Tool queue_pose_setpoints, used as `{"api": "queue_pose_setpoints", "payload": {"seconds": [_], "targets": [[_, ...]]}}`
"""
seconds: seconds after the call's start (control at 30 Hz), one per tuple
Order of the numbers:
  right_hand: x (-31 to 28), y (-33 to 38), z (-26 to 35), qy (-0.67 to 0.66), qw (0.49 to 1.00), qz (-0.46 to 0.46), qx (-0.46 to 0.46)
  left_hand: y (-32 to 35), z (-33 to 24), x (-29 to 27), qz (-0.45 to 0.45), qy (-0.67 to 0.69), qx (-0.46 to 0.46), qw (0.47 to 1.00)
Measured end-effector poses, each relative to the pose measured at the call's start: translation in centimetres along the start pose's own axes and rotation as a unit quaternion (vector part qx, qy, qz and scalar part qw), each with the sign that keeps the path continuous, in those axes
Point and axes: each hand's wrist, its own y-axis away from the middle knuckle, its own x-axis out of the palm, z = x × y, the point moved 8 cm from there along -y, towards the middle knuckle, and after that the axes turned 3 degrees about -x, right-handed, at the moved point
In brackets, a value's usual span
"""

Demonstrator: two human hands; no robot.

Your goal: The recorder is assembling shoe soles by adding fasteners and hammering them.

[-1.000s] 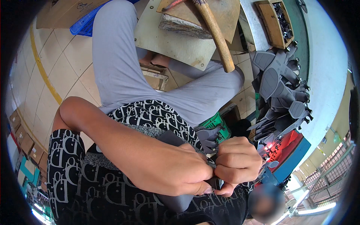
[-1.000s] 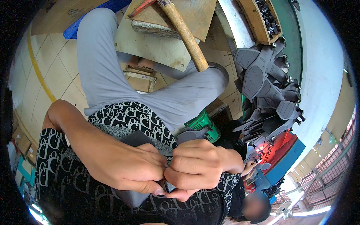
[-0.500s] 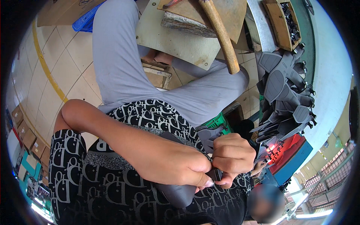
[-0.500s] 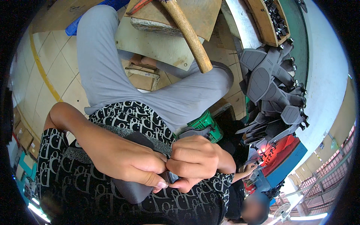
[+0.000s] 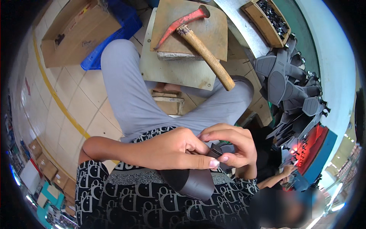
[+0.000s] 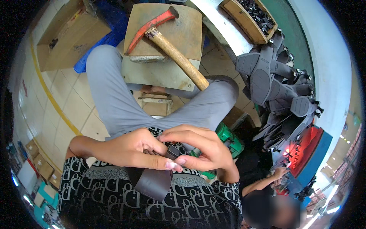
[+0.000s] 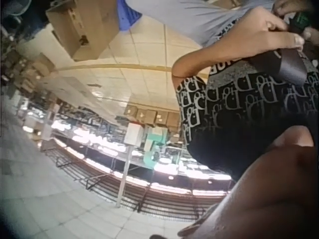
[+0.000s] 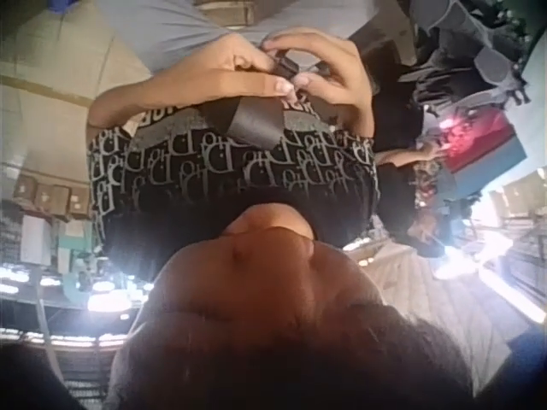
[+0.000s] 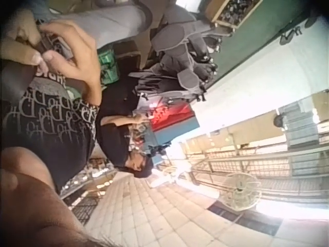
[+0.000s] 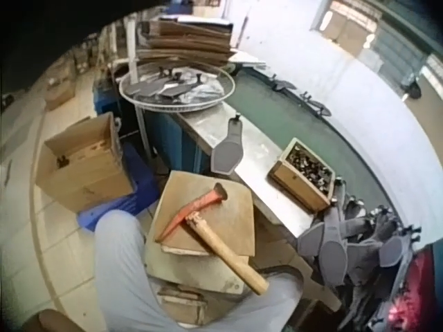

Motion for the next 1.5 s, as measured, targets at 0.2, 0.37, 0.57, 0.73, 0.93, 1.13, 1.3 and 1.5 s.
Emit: {"api": "queue_pose_setpoints", "payload": {"seconds": [0.2, 0.37, 0.57, 0.73, 0.93, 1.13, 1.3, 1.5], "targets": [[-0.3, 0.5, -1.0, -0.055, 0.991, -0.121, -0.027, 0.2, -1.3, -0.3, -0.029, -0.043, -0.007, 0.999], [0.2, -0.2, -1.0, -0.063, 0.987, -0.147, -0.029, 0.9, -1.9, -1.2, -0.067, -0.145, 0.043, 0.986], [1.4, -0.8, 1.7, -0.066, 0.985, -0.155, 0.043, 2.8, -5.0, -0.7, -0.165, -0.373, 0.092, 0.908], [1.6, -0.9, 4.4, 0.049, 0.984, -0.17, -0.025, 3.1, -5.5, 0.4, -0.187, -0.407, 0.127, 0.885], [0.1, 1.1, 5.6, 0.072, 0.944, -0.313, -0.08, 3.2, -2.6, 1.8, -0.006, 0.156, 0.035, 0.987], [-6.2, -0.2, 6.7, 0.125, 0.892, -0.422, -0.103, 1.3, -0.8, 0.7, -0.073, 0.167, 0.037, 0.983], [-13.0, -2.6, 8.1, 0.08, 0.905, -0.416, -0.04, 1.4, -14.2, -0.1, -0.208, -0.207, 0.161, 0.942], [-23.4, 3.0, 10.5, 0.195, 0.836, -0.499, -0.119, 7.1, -35.8, -11.1, -0.57, -0.196, 0.414, 0.683]]}}
